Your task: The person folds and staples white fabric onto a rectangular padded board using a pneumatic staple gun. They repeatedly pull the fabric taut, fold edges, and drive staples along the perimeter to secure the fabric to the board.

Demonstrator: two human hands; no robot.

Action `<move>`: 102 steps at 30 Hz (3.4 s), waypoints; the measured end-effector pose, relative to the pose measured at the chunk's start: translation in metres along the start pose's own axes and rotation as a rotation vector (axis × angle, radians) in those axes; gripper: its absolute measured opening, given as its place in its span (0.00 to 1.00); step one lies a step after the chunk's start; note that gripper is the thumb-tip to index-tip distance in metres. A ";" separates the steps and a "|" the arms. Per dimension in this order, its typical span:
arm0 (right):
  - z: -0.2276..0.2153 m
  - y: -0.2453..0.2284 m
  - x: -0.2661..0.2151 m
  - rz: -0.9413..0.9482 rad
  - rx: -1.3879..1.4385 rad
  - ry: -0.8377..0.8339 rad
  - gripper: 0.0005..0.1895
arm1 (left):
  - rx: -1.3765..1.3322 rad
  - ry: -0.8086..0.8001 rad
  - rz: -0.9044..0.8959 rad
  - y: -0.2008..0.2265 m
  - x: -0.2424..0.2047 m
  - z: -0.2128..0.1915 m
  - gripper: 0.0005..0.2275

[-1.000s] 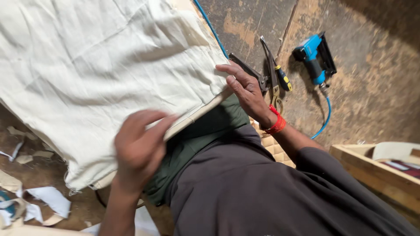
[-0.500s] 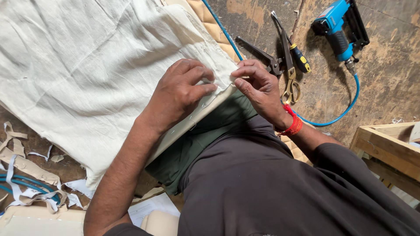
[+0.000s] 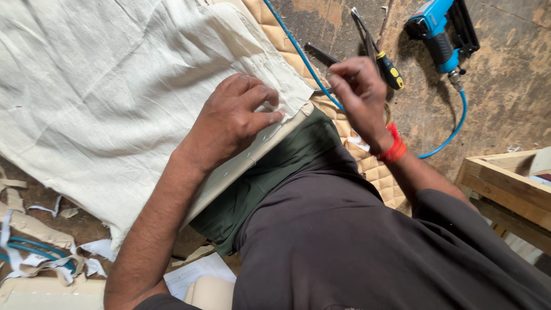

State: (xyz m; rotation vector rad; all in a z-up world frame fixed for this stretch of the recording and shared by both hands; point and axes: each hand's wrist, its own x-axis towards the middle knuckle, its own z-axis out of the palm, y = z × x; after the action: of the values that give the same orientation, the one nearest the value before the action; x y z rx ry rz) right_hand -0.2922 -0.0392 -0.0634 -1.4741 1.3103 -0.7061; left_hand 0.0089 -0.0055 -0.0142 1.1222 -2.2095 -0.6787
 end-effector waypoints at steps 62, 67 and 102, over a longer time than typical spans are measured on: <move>-0.230 0.215 0.048 -0.257 -0.949 0.086 0.40 | -0.069 0.024 0.029 -0.009 -0.012 0.031 0.08; -0.242 0.197 0.061 -0.069 -0.865 0.003 0.31 | -0.080 0.088 0.049 -0.014 -0.025 0.039 0.08; -0.035 -0.086 -0.097 0.455 -0.210 -0.485 0.31 | 0.022 0.184 -0.050 -0.010 -0.026 0.049 0.03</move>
State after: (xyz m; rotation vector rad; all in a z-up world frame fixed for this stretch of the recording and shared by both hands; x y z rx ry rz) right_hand -0.3159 0.0359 0.0457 -1.3272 1.2894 0.0872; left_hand -0.0062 0.0194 -0.0624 1.2041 -2.0442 -0.5497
